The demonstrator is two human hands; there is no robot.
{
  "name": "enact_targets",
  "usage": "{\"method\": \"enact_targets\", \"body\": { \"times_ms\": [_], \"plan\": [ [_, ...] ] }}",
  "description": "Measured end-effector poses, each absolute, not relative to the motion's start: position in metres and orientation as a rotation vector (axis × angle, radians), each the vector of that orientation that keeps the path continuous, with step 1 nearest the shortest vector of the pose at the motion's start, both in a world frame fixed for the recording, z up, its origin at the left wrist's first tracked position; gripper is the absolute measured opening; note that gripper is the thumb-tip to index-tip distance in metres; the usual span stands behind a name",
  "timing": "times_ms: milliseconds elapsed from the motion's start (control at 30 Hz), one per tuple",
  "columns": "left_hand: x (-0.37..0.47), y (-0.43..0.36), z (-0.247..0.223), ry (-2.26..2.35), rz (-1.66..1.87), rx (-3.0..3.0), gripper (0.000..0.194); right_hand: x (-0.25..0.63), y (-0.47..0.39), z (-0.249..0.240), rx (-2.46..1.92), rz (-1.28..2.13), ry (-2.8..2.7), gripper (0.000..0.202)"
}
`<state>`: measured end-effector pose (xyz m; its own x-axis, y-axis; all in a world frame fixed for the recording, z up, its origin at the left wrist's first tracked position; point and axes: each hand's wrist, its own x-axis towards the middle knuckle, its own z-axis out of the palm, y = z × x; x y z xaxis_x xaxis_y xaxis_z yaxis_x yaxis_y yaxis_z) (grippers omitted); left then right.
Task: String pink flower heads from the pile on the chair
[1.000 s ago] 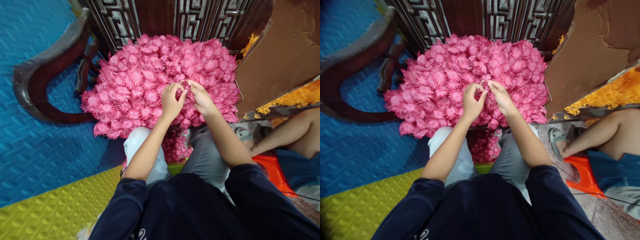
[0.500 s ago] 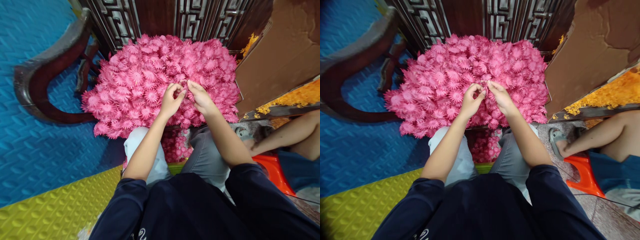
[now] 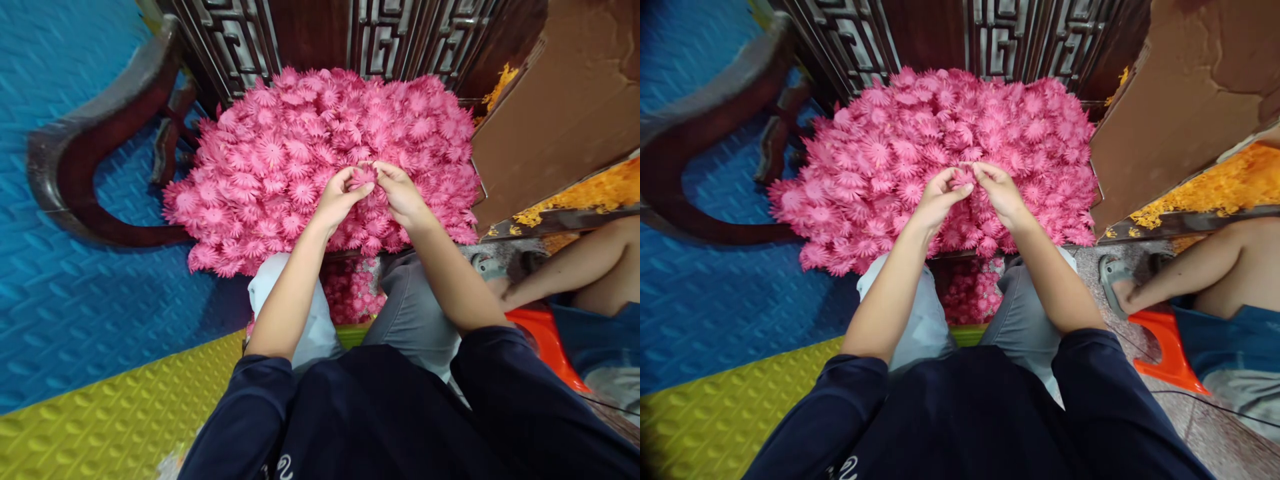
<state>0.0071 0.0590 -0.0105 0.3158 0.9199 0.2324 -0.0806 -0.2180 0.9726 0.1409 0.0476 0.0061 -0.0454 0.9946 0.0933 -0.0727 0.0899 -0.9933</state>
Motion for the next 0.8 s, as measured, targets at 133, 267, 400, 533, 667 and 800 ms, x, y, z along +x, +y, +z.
{"method": "enact_targets", "body": {
  "times_ms": [133, 267, 400, 533, 667, 800],
  "plan": [
    [0.007, 0.059, -0.012, 0.807, 1.151, 1.545, 0.025, 0.139, 0.046, 0.009, -1.041, 1.210, -1.228, 0.029],
    [0.011, 0.056, -0.013, 0.872, 1.215, 1.603, 0.022, 0.139, 0.048, 0.009, -1.022, 1.160, -1.228, 0.029],
    [0.014, 0.057, -0.015, 0.896, 1.261, 1.633, 0.023, 0.139, 0.050, 0.008, -1.067, 1.111, -1.221, 0.030],
    [0.012, 0.060, -0.017, 0.895, 1.268, 1.647, 0.021, 0.138, 0.051, 0.003, -1.109, 1.097, -1.190, 0.027],
    [0.011, 0.061, -0.019, 0.938, 1.246, 1.719, 0.021, 0.139, 0.053, -0.004, -1.138, 1.079, -1.177, 0.026],
    [0.013, 0.059, -0.020, 1.013, 1.254, 1.731, 0.016, 0.140, 0.056, -0.012, -1.171, 1.043, -1.155, 0.028]
  ]
}}
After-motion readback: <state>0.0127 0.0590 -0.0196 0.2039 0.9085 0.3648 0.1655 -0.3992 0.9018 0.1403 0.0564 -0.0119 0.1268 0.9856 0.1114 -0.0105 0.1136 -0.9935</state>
